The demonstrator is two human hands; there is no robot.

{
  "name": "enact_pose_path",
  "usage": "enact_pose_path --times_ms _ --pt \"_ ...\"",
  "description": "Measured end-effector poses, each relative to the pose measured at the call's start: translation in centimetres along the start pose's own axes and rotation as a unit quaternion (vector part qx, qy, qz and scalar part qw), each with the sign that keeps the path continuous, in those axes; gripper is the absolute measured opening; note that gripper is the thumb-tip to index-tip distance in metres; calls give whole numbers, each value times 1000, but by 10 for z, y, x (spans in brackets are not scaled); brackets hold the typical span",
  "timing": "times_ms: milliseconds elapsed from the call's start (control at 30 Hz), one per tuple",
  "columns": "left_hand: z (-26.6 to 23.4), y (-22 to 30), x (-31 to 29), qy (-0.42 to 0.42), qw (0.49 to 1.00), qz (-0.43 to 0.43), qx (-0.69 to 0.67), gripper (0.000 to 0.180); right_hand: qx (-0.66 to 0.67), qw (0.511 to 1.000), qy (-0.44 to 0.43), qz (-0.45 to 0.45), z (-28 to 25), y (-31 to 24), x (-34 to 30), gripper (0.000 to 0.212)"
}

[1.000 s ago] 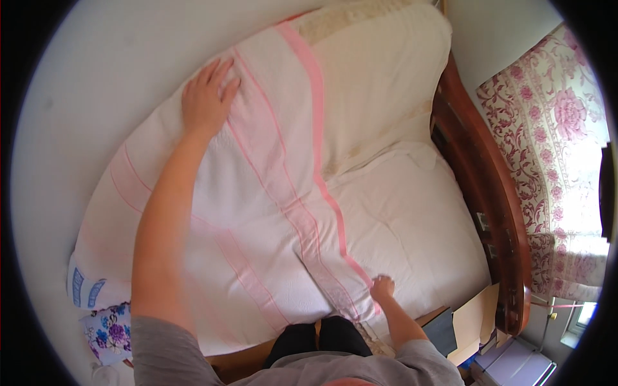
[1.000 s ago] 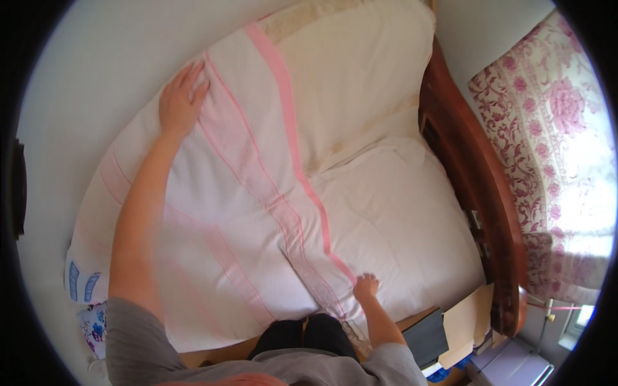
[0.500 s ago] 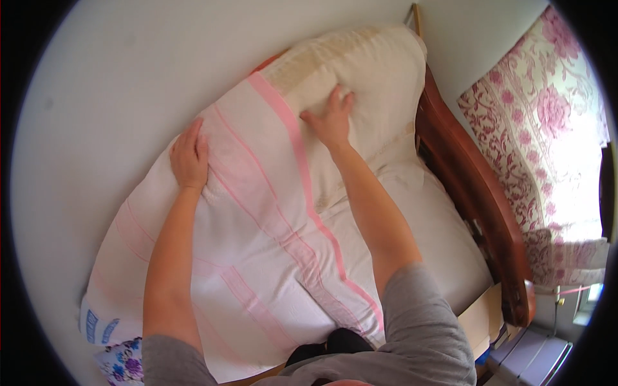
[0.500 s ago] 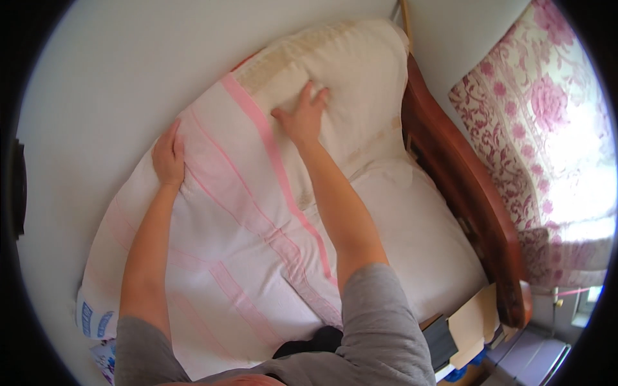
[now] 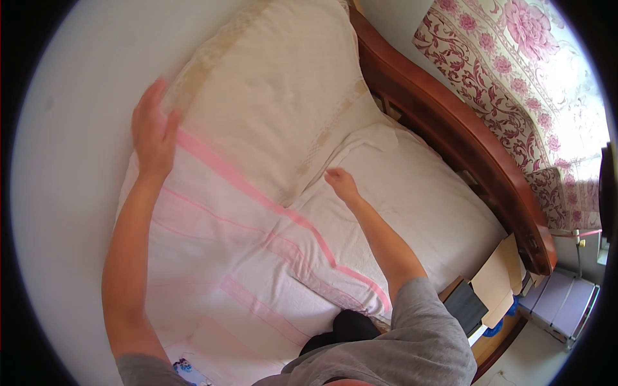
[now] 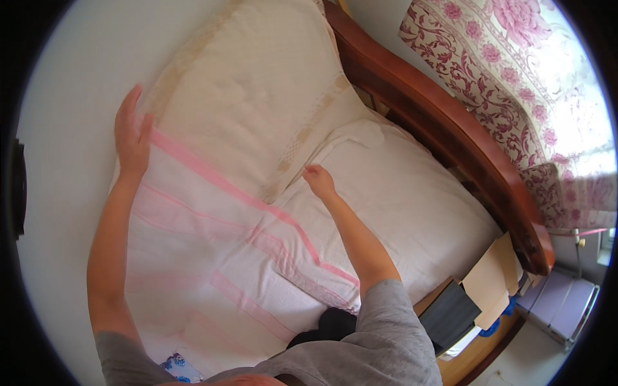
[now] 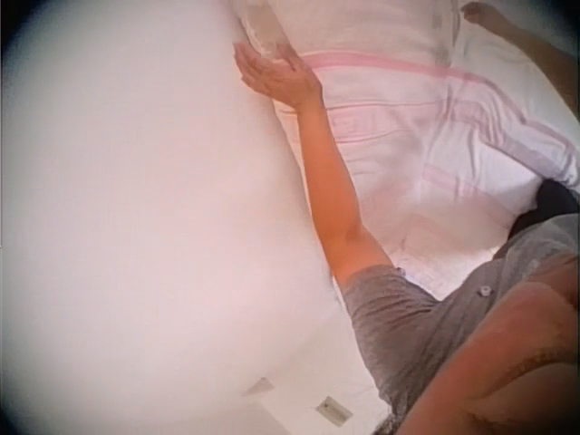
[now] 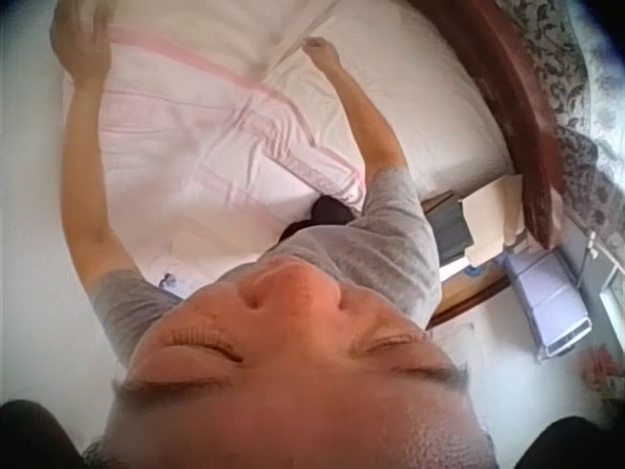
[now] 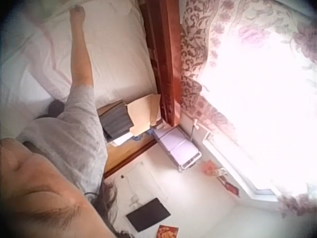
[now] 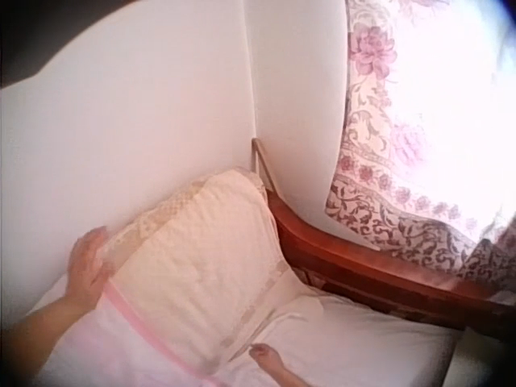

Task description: Making a bed by smoothing the sheets, arranging pillows, and folding a small towel.

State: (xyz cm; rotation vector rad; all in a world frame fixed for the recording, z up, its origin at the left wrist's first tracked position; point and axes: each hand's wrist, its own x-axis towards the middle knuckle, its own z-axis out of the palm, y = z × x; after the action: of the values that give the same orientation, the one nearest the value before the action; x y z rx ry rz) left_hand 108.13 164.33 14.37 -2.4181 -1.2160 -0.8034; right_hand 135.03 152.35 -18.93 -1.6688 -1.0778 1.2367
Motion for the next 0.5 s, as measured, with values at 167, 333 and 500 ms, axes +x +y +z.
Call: enact_pose_path --times_ms 167,333,500 --pt "83 18 24 -44 967 -17 252 52 163 965 29 202 -24 63 19 53" --pt "102 7 22 -23 980 7 195 51 312 907 151 240 -68 98 89 38" --pt "116 0 18 -2 989 15 145 50 496 796 209 278 -80 95 140 32"
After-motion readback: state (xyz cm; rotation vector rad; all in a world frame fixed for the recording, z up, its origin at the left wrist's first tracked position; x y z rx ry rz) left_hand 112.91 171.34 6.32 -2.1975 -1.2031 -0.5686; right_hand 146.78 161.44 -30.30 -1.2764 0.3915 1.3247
